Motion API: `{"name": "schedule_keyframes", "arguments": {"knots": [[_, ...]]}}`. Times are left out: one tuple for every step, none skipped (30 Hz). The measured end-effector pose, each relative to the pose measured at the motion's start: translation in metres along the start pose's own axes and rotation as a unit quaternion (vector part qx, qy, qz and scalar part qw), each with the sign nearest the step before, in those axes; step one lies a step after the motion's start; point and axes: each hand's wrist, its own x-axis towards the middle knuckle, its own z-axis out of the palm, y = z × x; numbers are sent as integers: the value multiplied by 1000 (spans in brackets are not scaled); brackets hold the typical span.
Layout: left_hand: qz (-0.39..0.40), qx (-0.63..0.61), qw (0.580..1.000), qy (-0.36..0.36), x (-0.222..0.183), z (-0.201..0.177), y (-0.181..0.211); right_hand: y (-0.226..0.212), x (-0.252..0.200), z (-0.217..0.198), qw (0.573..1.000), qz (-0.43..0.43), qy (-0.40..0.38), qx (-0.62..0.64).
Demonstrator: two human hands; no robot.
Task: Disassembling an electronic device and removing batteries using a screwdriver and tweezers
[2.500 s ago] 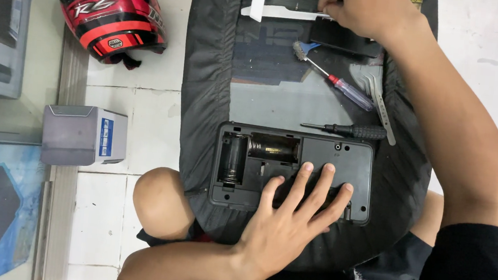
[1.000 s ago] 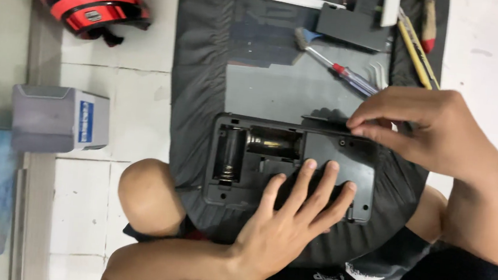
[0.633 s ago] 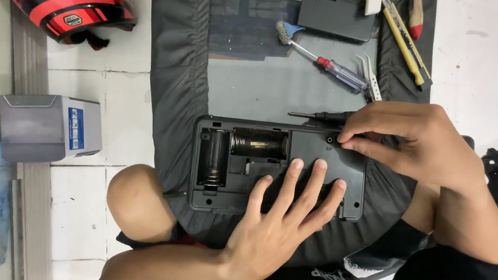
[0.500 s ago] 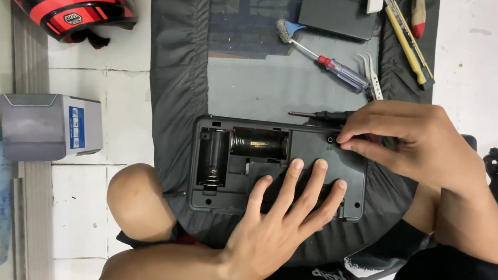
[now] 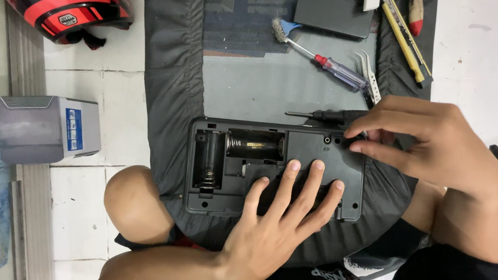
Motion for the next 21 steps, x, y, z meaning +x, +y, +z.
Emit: {"name": "schedule_keyframes", "arguments": {"knots": [[0,0,1000,-1,0,0,0,0,0,-1,1000,-2,7,3],[0,1,1000,-1,0,0,1,1,-1,-2,1000,-3,8,3],[-2,0,1000,2,0,1,1,2,-1,-3,1000,13,20,-14],[-4,0,1000,5,0,1,1,3,-1,-5,999,28,33,-30],[-5,1,1000,6,0,1,1,5,1,-6,999,27,33,-31],[-4,1,1000,7,0,1,1,7,4,-8,995,23,48,-79],[-3,1,1000,8,-1,1,1,9,7,-10,990,18,63,-126],[-4,3,1000,10,0,2,1,19,11,-11,990,16,64,-127],[-6,3,1000,11,0,2,1,30,15,-13,979,23,82,-184],[-8,2,1000,12,0,2,2,40,18,-14,965,30,101,-240],[-7,4,1000,14,0,3,2,47,32,-16,964,29,103,-242],[-9,4,1000,18,0,3,3,53,47,-18,959,-6,101,-264],[-13,4,1000,22,-1,4,3,59,63,-21,953,-41,99,-285],[-14,7,1000,24,0,4,4,73,76,-19,952,-44,101,-286],[-15,4,1000,23,-1,4,4,86,90,-17,946,-44,96,-307],[-17,0,1000,21,-1,5,5,100,104,-14,939,-44,91,-328],[-19,2,1000,21,-1,5,5,116,112,-13,939,-47,91,-328],[-13,-5,1000,20,-2,5,4,132,122,-11,933,-14,66,-353],[-8,-11,1000,18,-2,5,4,148,132,-9,925,16,40,-377],[-13,-10,1000,17,-3,6,4,152,136,-10,926,11,39,-376],[-14,-8,1000,18,-3,7,5,156,140,-11,923,58,12,-380]]}}
